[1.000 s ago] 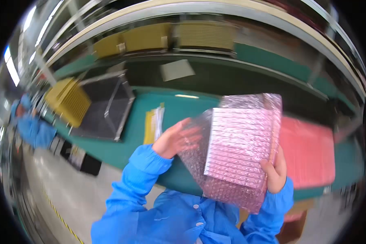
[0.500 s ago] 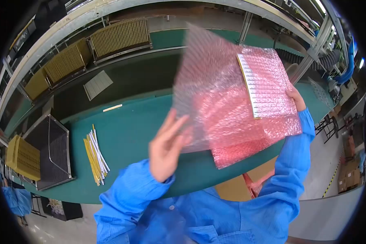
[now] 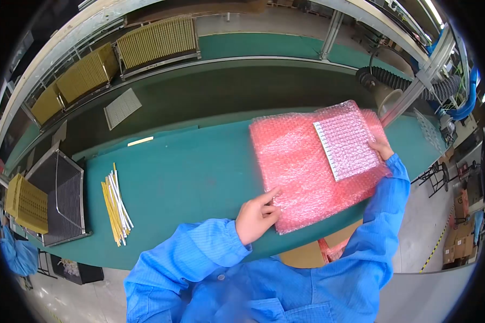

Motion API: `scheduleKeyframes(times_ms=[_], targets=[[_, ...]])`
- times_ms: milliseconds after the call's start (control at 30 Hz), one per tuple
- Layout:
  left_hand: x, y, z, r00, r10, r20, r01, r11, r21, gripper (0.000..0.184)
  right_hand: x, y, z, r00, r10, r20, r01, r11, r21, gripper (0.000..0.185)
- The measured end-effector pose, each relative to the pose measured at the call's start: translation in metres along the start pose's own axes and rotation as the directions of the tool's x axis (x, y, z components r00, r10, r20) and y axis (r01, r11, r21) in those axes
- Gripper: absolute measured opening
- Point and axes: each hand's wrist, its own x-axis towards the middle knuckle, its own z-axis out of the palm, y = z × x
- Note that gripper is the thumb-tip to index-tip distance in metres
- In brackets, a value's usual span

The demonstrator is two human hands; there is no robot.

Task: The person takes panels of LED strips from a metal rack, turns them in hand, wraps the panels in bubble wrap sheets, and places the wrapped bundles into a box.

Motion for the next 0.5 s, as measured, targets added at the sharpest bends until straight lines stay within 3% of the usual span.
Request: scheduleKeyframes(times_ms=[33,100,133,200,233,267,300,333,367,400,433,500], targets=[[0.000,0.002,0.000,0.999,-0.031,-0.012,0.032,0.999,0.007,0.054,0.000,0.002,-0.003,1.000,0.007,-0.011,-0.007,1.000,0.002,0.049],[-0.001,0.004,-0.001,0.998,-0.068,0.006,0.068,0.998,0.017,0.053,-0.001,0.001,-0.012,0.978,-0.210,-0.014,0.189,0.906,-0.379,0.047],[0.000,0.005,-0.001,0.999,-0.053,-0.003,0.054,0.998,0.031,0.051,-0.006,-0.003,-0.014,0.978,-0.202,-0.044,0.171,0.910,-0.378,0.047],[0.001,0.009,-0.004,0.999,-0.040,0.026,0.039,0.998,0.049,0.049,-0.020,-0.011,-0.018,0.975,0.018,-0.220,-0.073,0.968,-0.242,0.046],[0.002,0.015,-0.008,0.999,0.040,0.034,-0.046,0.980,0.196,0.047,-0.025,-0.016,-0.017,0.968,0.020,-0.250,-0.080,0.969,-0.236,0.046],[0.003,0.020,-0.010,0.991,0.122,0.052,-0.133,0.933,0.336,0.044,-0.031,-0.018,-0.015,0.950,-0.130,-0.285,-0.024,0.878,-0.477,0.046],[0.003,0.024,-0.009,0.976,0.217,-0.027,-0.190,0.899,0.395,0.040,-0.038,-0.021,-0.006,0.921,-0.271,-0.279,0.003,0.723,-0.691,0.046],[0.004,0.031,-0.007,0.977,0.213,0.002,-0.197,0.899,0.391,0.040,-0.052,-0.033,0.023,0.922,-0.335,-0.196,0.046,0.594,-0.803,0.047],[0.005,0.041,-0.006,0.918,0.390,0.074,-0.348,0.702,0.622,0.041,-0.067,-0.043,0.058,0.919,-0.381,-0.100,0.088,0.446,-0.891,0.049],[0.009,0.047,-0.006,0.823,0.537,0.187,-0.454,0.422,0.784,0.042,-0.080,-0.039,0.081,0.923,-0.385,0.018,0.161,0.344,-0.925,0.050],[0.017,0.046,-0.005,0.779,0.525,0.342,-0.569,0.363,0.738,0.051,-0.093,-0.035,0.104,0.916,-0.376,0.139,0.240,0.238,-0.941,0.052],[0.015,0.042,0.005,0.780,0.438,0.447,-0.599,0.315,0.736,0.055,-0.112,-0.036,0.144,0.980,-0.178,0.088,0.108,0.104,-0.989,0.047]])
